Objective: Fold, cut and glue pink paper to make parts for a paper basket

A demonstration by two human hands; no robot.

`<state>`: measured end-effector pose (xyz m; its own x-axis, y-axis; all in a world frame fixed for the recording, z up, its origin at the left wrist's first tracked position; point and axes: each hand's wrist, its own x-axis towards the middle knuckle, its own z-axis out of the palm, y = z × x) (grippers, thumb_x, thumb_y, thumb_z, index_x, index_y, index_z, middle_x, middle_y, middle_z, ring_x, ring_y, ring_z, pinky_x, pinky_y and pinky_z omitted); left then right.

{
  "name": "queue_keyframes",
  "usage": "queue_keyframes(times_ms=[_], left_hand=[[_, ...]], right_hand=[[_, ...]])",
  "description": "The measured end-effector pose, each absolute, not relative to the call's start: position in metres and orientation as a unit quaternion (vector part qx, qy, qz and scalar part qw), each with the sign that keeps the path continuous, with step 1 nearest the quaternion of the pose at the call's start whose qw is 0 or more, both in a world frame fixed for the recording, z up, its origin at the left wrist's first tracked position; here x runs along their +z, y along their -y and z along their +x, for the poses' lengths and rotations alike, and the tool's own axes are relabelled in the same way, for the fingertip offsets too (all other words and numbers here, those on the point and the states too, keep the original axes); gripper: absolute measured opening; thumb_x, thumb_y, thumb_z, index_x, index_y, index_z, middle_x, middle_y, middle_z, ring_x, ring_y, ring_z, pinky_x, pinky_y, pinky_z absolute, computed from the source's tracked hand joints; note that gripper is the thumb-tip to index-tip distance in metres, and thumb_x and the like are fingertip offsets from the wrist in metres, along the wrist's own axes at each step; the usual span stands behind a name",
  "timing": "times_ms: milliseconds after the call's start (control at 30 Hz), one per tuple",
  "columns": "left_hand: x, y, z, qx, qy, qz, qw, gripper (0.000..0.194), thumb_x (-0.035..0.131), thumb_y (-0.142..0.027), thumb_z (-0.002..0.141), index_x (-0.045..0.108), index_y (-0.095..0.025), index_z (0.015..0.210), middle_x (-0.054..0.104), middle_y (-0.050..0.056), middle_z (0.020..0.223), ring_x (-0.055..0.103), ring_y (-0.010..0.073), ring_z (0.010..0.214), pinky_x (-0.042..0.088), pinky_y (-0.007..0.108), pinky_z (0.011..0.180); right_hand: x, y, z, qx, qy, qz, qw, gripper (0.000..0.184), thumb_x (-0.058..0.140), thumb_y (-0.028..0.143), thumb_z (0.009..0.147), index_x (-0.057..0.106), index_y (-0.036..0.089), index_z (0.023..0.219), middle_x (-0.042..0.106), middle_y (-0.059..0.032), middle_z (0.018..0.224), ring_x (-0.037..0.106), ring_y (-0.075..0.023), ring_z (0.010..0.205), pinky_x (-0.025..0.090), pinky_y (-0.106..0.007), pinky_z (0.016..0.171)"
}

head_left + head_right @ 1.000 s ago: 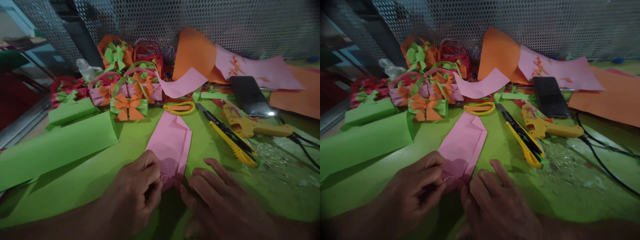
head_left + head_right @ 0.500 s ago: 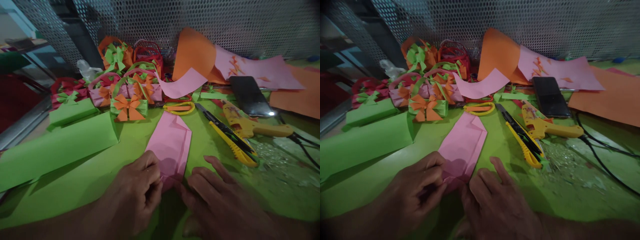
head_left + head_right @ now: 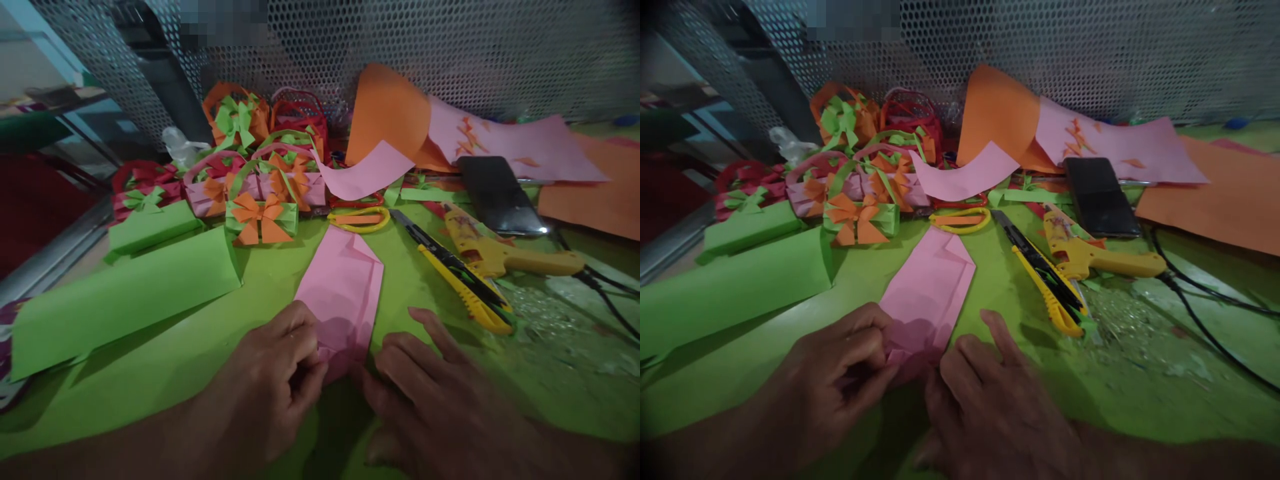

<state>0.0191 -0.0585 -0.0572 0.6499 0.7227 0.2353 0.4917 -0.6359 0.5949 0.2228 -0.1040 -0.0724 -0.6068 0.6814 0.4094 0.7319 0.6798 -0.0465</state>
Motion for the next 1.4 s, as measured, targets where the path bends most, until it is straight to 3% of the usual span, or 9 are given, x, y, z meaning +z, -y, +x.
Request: queue_keyframes(times_ms=[300, 500, 767, 933, 1133, 1400], left_hand=[[-0.059, 0.058, 0.018, 0.238, -0.347, 0.870, 0.257, 0.023, 0.043, -0.004, 0.086, 0.042, -0.017, 0.067, 0.044, -0.002, 0.076, 0.037, 0.0056, 0.054, 0.027, 0.019, 0.047], [-0.059, 0.059, 0.015, 0.223, -0.341, 0.883, 0.232, 0.021, 0.042, -0.005, 0.090, 0.046, -0.017, 0.073, 0.051, 0.000, 0.079, 0.048, 0.0076, 0.061, 0.036, 0.020, 0.054], [-0.063, 0.054, 0.009, 0.223, -0.246, 0.934, 0.130, 0.020, 0.040, -0.011, 0.095, 0.058, -0.016, 0.088, 0.061, 0.004, 0.084, 0.054, 0.0126, 0.068, 0.045, 0.023, 0.057], [-0.050, 0.061, 0.011, 0.144, -0.206, 0.968, 0.024, 0.034, 0.035, -0.034, 0.099, 0.061, -0.012, 0.098, 0.065, 0.008, 0.088, 0.057, 0.0187, 0.075, 0.050, 0.030, 0.060], [-0.045, 0.076, 0.010, 0.001, -0.187, 0.982, -0.027, 0.055, 0.063, -0.058, 0.076, 0.063, -0.012, 0.108, 0.065, 0.011, 0.099, 0.054, 0.0274, 0.089, 0.049, 0.037, 0.066], [-0.055, 0.077, 0.012, 0.055, -0.193, 0.979, -0.029, 0.046, 0.054, -0.058, 0.083, 0.065, -0.014, 0.093, 0.063, 0.010, 0.091, 0.051, 0.0250, 0.083, 0.045, 0.035, 0.062]], right_hand=[[-0.071, 0.104, 0.223, -0.055, 0.894, -0.397, 0.200, 0.034, 0.044, 0.047, 0.092, 0.064, 0.021, 0.084, 0.060, 0.0003, 0.073, 0.053, -0.0173, 0.070, 0.029, -0.047, 0.098], [-0.073, 0.104, 0.223, -0.056, 0.894, -0.395, 0.203, 0.039, 0.044, 0.053, 0.091, 0.064, 0.022, 0.079, 0.058, 0.0014, 0.069, 0.052, -0.0173, 0.070, 0.024, -0.046, 0.102], [-0.070, 0.103, 0.223, -0.057, 0.900, -0.389, 0.190, 0.038, 0.044, 0.053, 0.091, 0.064, 0.021, 0.084, 0.059, 0.0020, 0.072, 0.052, -0.0170, 0.071, 0.023, -0.046, 0.101], [-0.067, 0.103, 0.223, -0.056, 0.899, -0.390, 0.190, 0.030, 0.050, 0.047, 0.090, 0.064, 0.022, 0.086, 0.060, 0.0023, 0.074, 0.052, -0.0172, 0.073, 0.025, -0.046, 0.100], [-0.067, 0.105, 0.224, -0.064, 0.906, -0.384, 0.167, 0.037, 0.049, 0.054, 0.089, 0.065, 0.022, 0.083, 0.060, 0.0007, 0.074, 0.052, -0.0179, 0.074, 0.028, -0.049, 0.098], [-0.065, 0.110, 0.222, -0.063, 0.899, -0.393, 0.183, 0.032, 0.048, 0.045, 0.092, 0.065, 0.020, 0.079, 0.063, -0.0001, 0.077, 0.053, -0.0177, 0.076, 0.023, -0.047, 0.103]])
